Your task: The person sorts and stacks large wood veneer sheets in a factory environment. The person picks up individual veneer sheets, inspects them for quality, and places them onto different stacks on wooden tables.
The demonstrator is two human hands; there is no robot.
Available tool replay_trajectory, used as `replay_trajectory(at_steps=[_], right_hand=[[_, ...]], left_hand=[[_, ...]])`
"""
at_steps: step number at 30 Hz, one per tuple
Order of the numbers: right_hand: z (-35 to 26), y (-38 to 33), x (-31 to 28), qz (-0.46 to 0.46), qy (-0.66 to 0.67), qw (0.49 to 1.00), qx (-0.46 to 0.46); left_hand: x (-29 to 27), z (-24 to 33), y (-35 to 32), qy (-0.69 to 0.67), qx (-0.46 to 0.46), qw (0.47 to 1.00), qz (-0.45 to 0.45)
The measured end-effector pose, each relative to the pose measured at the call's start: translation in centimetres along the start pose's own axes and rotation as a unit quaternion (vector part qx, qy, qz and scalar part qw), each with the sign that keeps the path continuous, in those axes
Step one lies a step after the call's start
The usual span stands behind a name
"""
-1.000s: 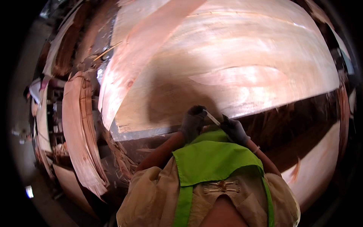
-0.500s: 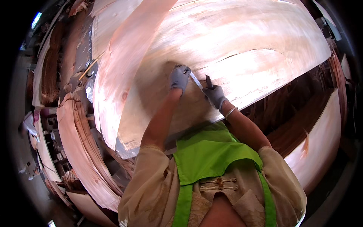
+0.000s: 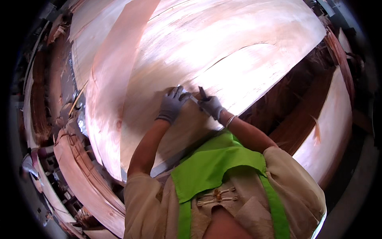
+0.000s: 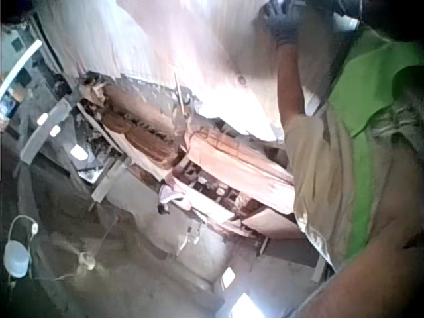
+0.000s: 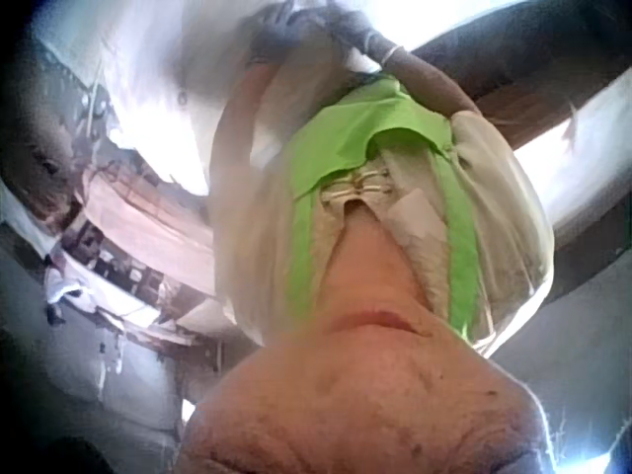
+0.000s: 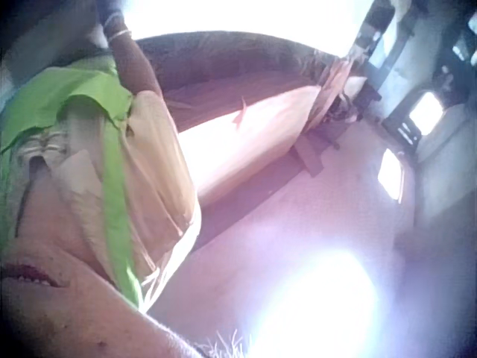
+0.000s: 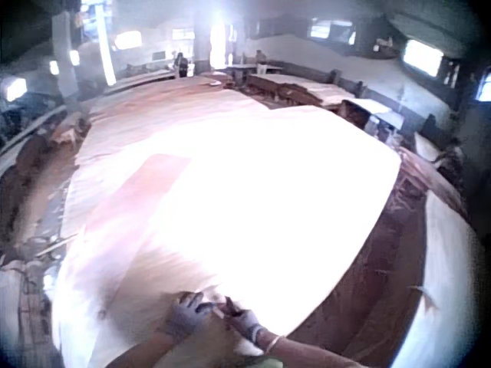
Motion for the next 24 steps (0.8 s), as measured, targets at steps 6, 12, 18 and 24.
replay_trajectory(at_steps=[6, 12, 18, 24], right_hand=[[2.5, -5.8, 3.7, -0.007, 0.171, 0.967, 0.189], [3.6, -4.6, -1.9, -0.004, 0.171, 0.984, 0.057], [1.7, 5.0, -24.2, 0.136, 0.145, 0.980, 0.000], [3.6, 9.3, -26.5, 0.058, 0.020, 0.997, 0.046]], left_hand=[[0.5, -0.3, -0.7, -0.020, -0.026, 0.999, 0.008], [-0.6, -0.2, 0.5, 0.021, -0.045, 0.999, -0.011], [-0.6, 3.3, 9.4, -0.063, -0.119, 0.990, 0.029], [10.6, 17.7, 20.4, -0.082, -0.007, 0.996, -0.026]])
Point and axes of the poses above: each hand's wrist, its own y-axis towards the middle knuckle, its own x-axis out of the palm, z = x × y, the point moved 10 cm from there along y, towards the middle knuckle, and after that the axes turned 11 degrees about z, right-handed, at the moved point
